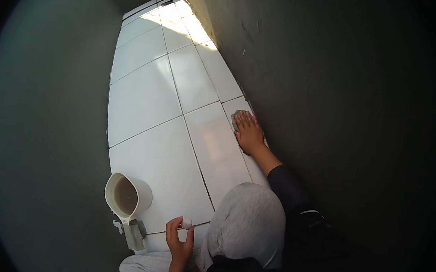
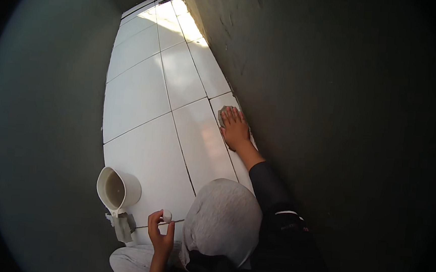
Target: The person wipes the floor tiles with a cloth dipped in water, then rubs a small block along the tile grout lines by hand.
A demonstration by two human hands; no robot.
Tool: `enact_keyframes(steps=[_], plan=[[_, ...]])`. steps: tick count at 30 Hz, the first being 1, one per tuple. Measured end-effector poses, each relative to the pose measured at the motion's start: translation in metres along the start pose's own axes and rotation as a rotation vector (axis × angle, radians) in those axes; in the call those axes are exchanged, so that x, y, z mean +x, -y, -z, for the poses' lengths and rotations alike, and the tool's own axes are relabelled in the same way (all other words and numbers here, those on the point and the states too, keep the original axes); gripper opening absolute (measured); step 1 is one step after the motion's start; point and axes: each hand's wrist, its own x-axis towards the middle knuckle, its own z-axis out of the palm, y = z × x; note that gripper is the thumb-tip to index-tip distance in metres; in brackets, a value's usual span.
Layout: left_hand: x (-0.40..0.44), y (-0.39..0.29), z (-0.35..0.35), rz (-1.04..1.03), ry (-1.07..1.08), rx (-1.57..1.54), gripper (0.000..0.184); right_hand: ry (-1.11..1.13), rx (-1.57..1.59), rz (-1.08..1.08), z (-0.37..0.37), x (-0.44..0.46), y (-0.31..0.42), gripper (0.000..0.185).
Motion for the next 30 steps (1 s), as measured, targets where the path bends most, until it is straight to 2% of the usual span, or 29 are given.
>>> enact_keyframes(steps=[4,9,14,20,22,23,26,27,29,30], plan=[[0.004,0.005,-0.002,-0.008,-0.006,0.032,0.045,0.070,-0.091,0.029,0.007,0.055,-0.006,0.061],[0.007,0.001,-0.002,-0.078,-0.011,0.075,0.045,0.077,-0.127,0.020,0.011,0.054,-0.004,0.060],[0.005,-0.004,-0.001,-0.089,-0.015,0.033,0.045,0.075,-0.048,0.037,0.017,0.002,-0.001,0.056],[-0.002,-0.024,0.011,-0.116,-0.059,-0.040,0.045,-0.035,-0.007,0.043,0.010,-0.074,0.004,0.058],[-0.007,-0.026,0.020,-0.133,-0.091,-0.052,0.045,0.111,-0.003,0.029,0.009,-0.099,0.000,0.060],[-0.012,-0.025,0.026,-0.129,-0.093,-0.048,0.045,0.085,0.086,0.056,-0.003,-0.112,-0.007,0.061],[-0.024,-0.021,0.045,-0.129,-0.141,-0.031,0.045,-0.403,-0.304,0.200,-0.052,-0.158,-0.021,0.056],[-0.028,-0.018,0.053,-0.139,-0.157,-0.017,0.045,-0.434,-0.320,0.233,-0.053,-0.174,-0.021,0.055],[-0.038,-0.015,0.068,-0.120,-0.210,-0.013,0.045,-0.388,-0.291,0.294,-0.038,-0.203,-0.023,0.053],[-0.043,-0.014,0.075,-0.112,-0.226,-0.012,0.045,-0.185,-0.190,0.304,-0.026,-0.215,-0.023,0.051]])
